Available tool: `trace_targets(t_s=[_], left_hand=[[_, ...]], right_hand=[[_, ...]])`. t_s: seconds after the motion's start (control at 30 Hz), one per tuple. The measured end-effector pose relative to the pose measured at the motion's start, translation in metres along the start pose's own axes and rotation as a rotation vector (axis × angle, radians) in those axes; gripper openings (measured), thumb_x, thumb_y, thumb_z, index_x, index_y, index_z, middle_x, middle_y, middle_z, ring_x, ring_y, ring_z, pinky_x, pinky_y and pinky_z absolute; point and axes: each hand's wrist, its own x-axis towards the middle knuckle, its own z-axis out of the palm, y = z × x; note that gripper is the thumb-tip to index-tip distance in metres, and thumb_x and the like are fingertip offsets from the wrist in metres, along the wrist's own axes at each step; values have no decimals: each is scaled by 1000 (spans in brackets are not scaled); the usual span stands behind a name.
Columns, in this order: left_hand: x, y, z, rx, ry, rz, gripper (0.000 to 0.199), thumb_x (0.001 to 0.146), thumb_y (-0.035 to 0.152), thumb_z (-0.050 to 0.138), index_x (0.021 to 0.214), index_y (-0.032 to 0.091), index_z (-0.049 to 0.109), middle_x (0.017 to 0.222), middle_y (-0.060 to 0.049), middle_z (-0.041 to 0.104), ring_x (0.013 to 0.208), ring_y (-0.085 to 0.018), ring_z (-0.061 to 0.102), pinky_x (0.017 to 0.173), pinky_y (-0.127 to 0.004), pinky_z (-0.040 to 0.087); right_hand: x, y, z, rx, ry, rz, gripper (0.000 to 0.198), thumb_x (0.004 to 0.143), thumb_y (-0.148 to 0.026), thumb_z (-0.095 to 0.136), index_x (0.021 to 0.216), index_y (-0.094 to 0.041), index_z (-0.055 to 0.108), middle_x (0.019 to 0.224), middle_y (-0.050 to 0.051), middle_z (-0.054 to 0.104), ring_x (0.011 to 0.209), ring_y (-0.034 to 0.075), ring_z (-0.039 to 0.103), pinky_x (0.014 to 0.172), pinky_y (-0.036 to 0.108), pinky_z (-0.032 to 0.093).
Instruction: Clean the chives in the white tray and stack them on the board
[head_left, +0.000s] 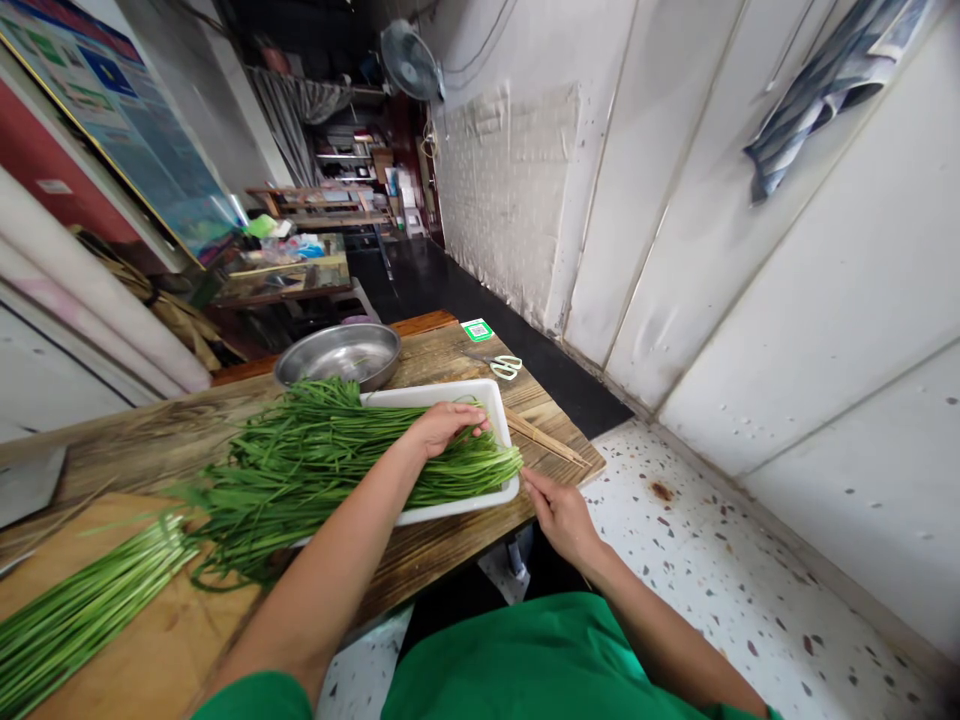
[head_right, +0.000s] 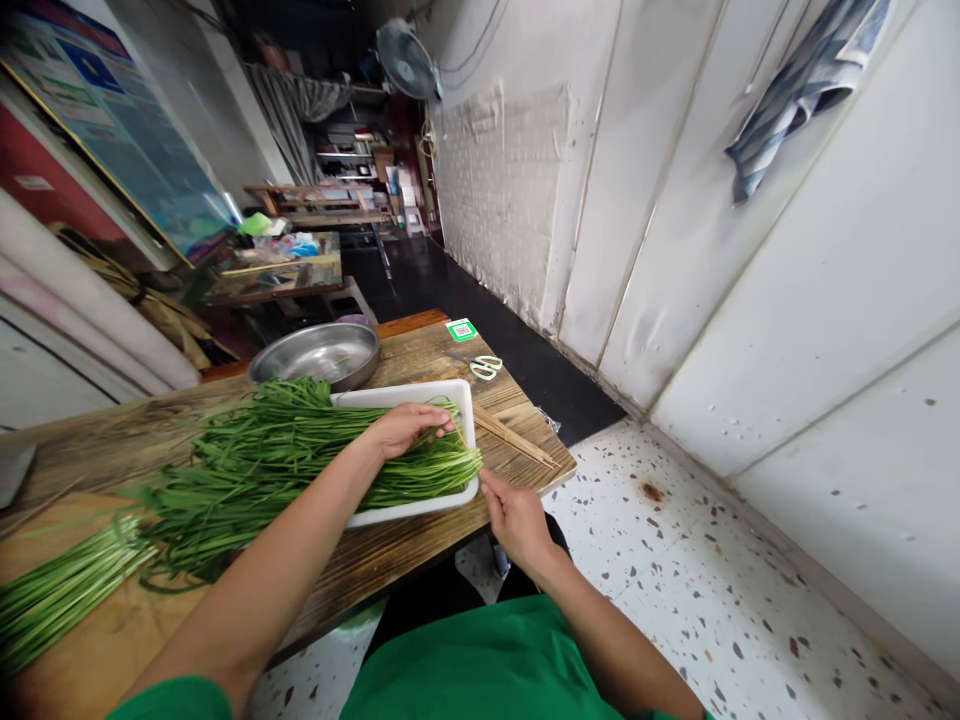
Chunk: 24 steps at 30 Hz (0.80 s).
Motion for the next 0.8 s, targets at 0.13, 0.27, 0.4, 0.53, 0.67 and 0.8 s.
trace_targets(t_s=[0.13, 0.27, 0.4, 0.53, 0.67, 0.8], left_hand=[[0, 0, -2, 3, -12, -15, 23, 58, 25, 72, 72, 8, 63, 73, -5, 62, 56, -7, 51, 46, -16, 37], [-1, 0, -3, -7, -16, -32, 22, 59, 24, 72, 72, 9, 63, 73, -5, 61, 56, -6, 51, 46, -16, 38], [-2, 0, -3, -3, -17, -44, 23, 58, 25, 72, 71, 9, 63, 70, -4, 61, 55, -6, 50, 47, -16, 38], [-3, 0, -4, 16, -29, -33, 25, 56, 27, 73, 70, 9, 63, 69, -4, 61, 55, -6, 50, 47, -16, 37], [-2, -2, -6, 18, -42, -29, 26, 56, 27, 74, 70, 9, 63, 70, -4, 61, 55, -6, 50, 49, -16, 38], [0, -3, -7, 27, -52, -39, 26, 55, 28, 74, 69, 9, 64, 72, -4, 61, 56, -6, 50, 49, -16, 38]], right_hand=[[-1, 0, 1, 21, 12, -17, 31, 85, -22, 41, 111, -23, 58, 105, 1, 63, 93, 17, 61, 81, 28, 49], [-2, 0, 1, 7, 6, -13, 31, 85, -23, 40, 111, -22, 58, 105, 2, 63, 91, 17, 62, 79, 27, 49], [-4, 2, 2, 5, 14, -22, 30, 85, -22, 41, 109, -20, 59, 105, 3, 63, 92, 17, 61, 81, 27, 49], [-4, 2, 3, -5, 26, -39, 30, 85, -22, 41, 108, -19, 59, 104, 4, 64, 93, 17, 61, 81, 26, 48], [-5, -1, 2, -39, 10, -35, 31, 86, -22, 40, 110, -20, 58, 102, 4, 65, 89, 17, 63, 78, 26, 49], [-7, -3, 3, -82, 13, -23, 32, 86, -22, 39, 111, -20, 58, 101, 4, 66, 86, 18, 64, 78, 27, 49]])
